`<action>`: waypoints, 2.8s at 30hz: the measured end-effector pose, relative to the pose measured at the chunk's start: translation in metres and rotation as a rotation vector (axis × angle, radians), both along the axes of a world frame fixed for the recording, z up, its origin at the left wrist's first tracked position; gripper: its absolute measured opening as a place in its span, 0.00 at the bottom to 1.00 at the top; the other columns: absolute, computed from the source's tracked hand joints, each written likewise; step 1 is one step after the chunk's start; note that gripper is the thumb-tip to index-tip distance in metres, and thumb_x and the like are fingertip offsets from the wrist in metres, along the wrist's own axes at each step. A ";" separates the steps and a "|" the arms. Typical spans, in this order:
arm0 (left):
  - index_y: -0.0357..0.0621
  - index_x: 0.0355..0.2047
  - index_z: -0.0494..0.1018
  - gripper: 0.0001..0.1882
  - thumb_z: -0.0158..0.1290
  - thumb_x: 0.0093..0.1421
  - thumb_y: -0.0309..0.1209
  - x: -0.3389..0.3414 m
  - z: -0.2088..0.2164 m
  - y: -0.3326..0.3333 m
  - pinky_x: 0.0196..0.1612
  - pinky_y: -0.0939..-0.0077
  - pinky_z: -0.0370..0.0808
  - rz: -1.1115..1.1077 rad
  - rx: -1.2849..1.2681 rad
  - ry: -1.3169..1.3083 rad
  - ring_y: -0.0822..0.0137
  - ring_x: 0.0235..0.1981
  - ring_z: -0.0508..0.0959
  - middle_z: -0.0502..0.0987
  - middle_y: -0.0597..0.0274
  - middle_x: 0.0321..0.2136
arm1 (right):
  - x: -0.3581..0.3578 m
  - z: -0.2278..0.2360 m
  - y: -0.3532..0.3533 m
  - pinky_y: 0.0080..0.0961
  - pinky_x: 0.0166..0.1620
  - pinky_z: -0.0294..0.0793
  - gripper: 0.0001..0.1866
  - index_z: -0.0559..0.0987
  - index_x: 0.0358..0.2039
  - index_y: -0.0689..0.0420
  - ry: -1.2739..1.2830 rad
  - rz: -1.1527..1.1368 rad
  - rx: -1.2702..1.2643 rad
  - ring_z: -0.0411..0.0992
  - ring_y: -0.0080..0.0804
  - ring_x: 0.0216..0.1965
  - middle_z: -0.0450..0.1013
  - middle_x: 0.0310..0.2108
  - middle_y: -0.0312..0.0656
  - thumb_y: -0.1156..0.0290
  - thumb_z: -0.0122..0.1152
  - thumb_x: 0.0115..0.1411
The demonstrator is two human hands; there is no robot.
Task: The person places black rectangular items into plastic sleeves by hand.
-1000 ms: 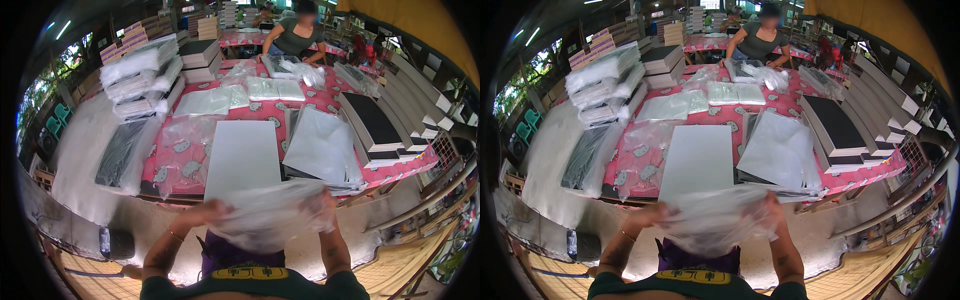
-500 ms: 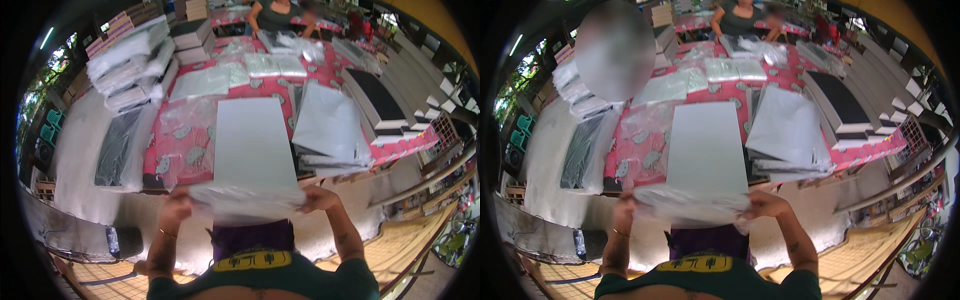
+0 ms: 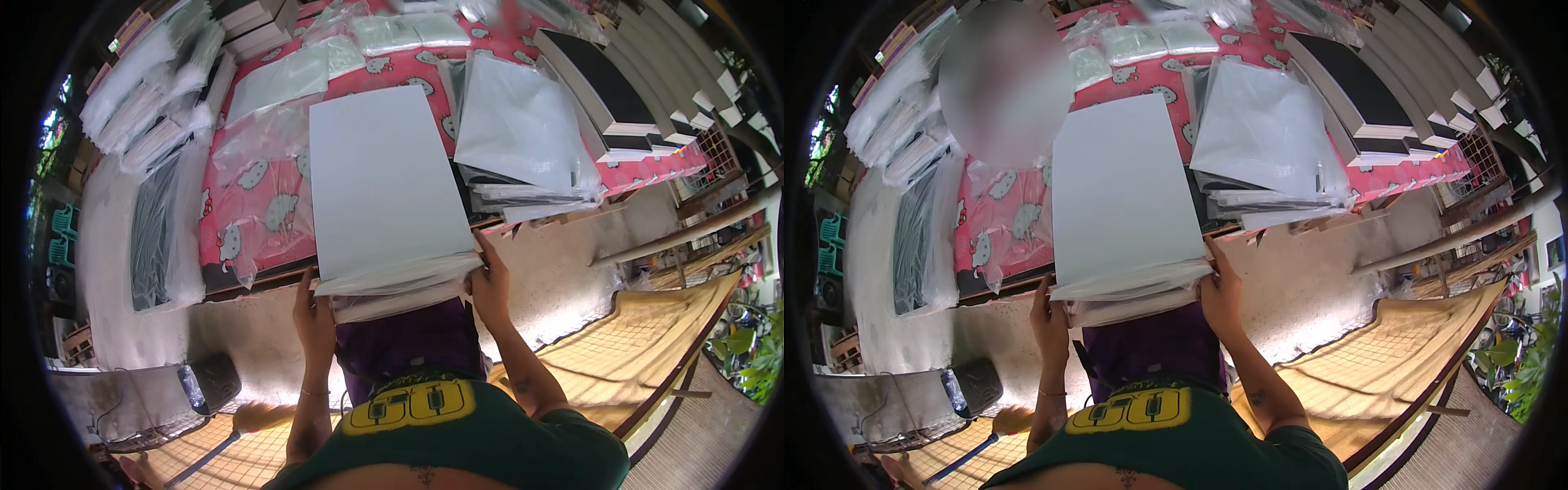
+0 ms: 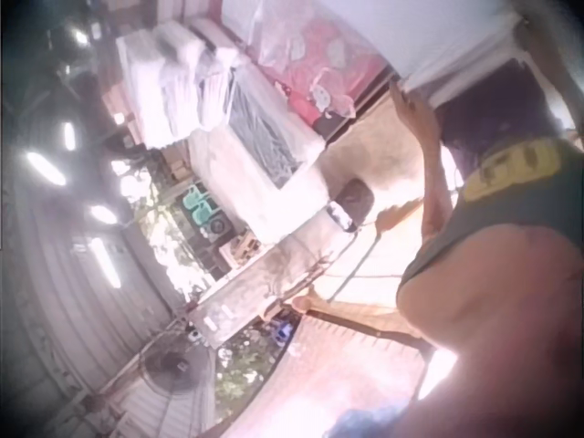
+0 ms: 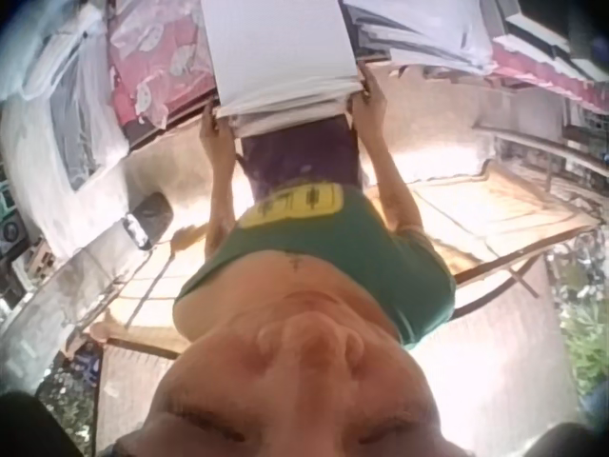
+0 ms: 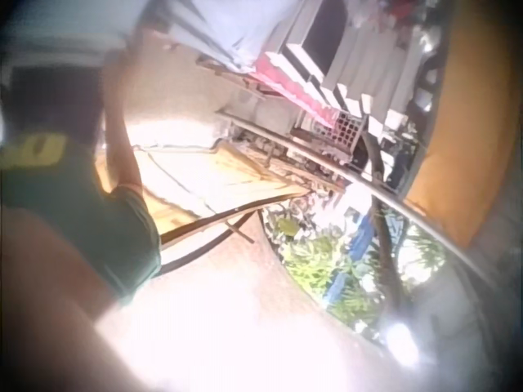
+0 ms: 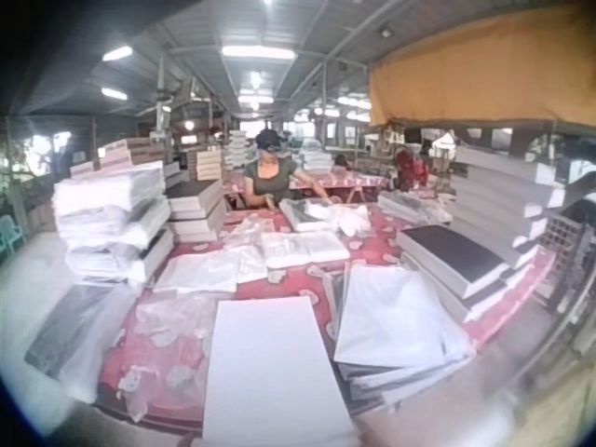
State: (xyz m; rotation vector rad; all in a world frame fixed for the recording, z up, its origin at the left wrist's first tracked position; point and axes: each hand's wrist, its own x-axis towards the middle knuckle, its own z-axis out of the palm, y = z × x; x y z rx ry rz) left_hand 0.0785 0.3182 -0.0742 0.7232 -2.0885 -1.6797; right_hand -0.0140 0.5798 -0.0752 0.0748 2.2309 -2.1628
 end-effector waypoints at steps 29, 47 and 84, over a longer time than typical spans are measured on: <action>0.37 0.51 0.69 0.18 0.52 0.59 0.27 -0.160 0.001 -0.129 0.41 0.72 0.75 -0.171 0.810 0.301 0.67 0.36 0.77 0.75 0.61 0.40 | -0.183 0.027 -0.025 0.31 0.52 0.65 0.19 0.73 0.51 0.56 -0.174 0.221 -0.483 0.69 0.28 0.47 0.74 0.42 0.37 0.63 0.59 0.61; 0.39 0.45 0.71 0.16 0.59 0.57 0.28 -0.237 0.148 -0.025 0.46 0.72 0.73 -0.371 0.554 0.599 0.68 0.42 0.75 0.77 0.61 0.40 | -0.143 0.085 -0.004 0.25 0.45 0.71 0.19 0.68 0.52 0.58 0.371 -0.035 -0.719 0.70 0.26 0.45 0.71 0.45 0.44 0.59 0.49 0.67; 0.38 0.42 0.74 0.19 0.54 0.58 0.40 -0.202 0.076 0.142 0.44 0.59 0.70 -0.547 -1.004 0.481 0.51 0.40 0.76 0.78 0.50 0.36 | -0.188 -0.023 0.165 0.53 0.49 0.64 0.21 0.72 0.46 0.62 0.394 -1.090 1.085 0.65 0.58 0.50 0.67 0.45 0.58 0.58 0.52 0.62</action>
